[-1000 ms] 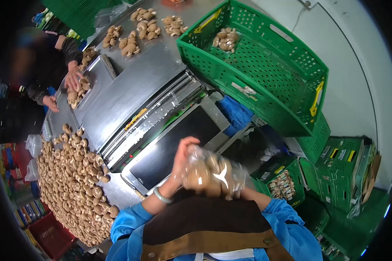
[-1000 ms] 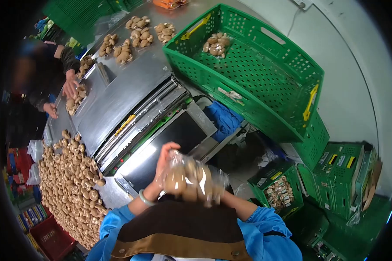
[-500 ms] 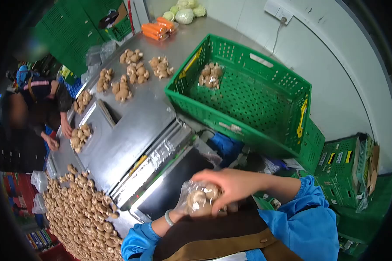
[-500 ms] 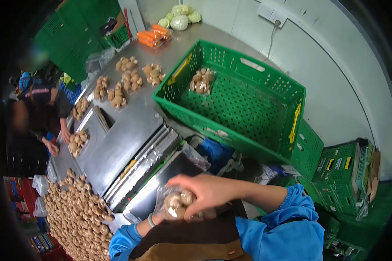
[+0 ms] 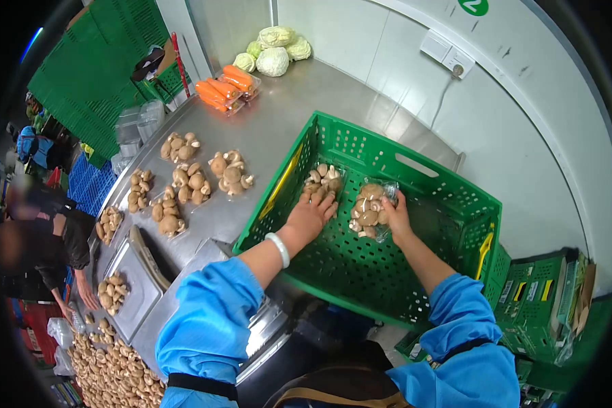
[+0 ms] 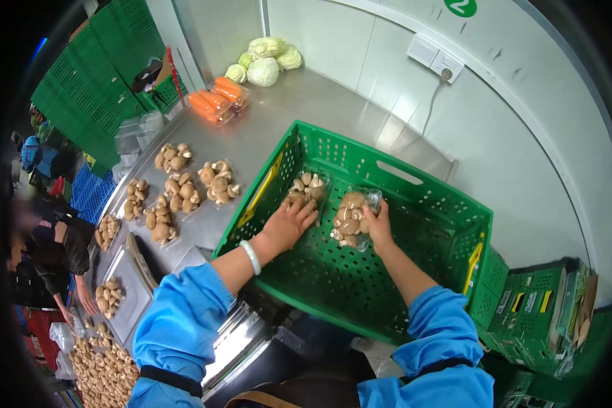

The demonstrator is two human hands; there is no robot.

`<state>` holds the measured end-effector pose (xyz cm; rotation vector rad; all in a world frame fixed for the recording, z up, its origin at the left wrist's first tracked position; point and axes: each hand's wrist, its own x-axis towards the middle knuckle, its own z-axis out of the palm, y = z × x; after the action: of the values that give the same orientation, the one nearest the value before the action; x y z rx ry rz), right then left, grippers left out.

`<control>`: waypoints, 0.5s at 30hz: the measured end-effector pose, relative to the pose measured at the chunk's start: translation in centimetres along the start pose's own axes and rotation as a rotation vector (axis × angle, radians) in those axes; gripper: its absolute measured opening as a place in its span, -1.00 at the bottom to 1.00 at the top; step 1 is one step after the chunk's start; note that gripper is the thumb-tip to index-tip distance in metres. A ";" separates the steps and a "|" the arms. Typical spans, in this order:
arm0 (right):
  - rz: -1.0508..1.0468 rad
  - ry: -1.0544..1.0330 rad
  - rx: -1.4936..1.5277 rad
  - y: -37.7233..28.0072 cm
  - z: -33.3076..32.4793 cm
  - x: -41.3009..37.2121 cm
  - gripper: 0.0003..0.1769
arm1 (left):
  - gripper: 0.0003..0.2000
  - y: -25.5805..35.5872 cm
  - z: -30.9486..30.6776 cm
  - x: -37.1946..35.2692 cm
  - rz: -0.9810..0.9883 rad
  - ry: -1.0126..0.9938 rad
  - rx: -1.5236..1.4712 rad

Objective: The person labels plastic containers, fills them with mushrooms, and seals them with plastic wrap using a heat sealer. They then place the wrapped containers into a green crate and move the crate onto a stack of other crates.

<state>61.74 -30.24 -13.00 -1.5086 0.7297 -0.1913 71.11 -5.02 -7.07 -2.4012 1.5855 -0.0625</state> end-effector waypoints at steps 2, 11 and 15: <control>0.048 0.015 0.050 1.9 0.7 1.9 -0.18 | -0.40 -0.3 3.2 2.3 0.091 -0.004 0.100; -0.208 0.041 -0.735 6.6 2.0 6.4 -0.19 | -0.45 -2.2 4.2 5.1 -0.027 -0.041 0.033; -0.265 -0.065 -1.005 4.1 -0.7 7.2 -0.26 | -0.50 -2.3 -2.9 -1.2 -0.072 0.313 -0.488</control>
<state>65.62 -34.34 -19.05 -2.5584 0.5864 0.0498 72.17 -3.66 -3.62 -2.9414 1.8188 -0.0760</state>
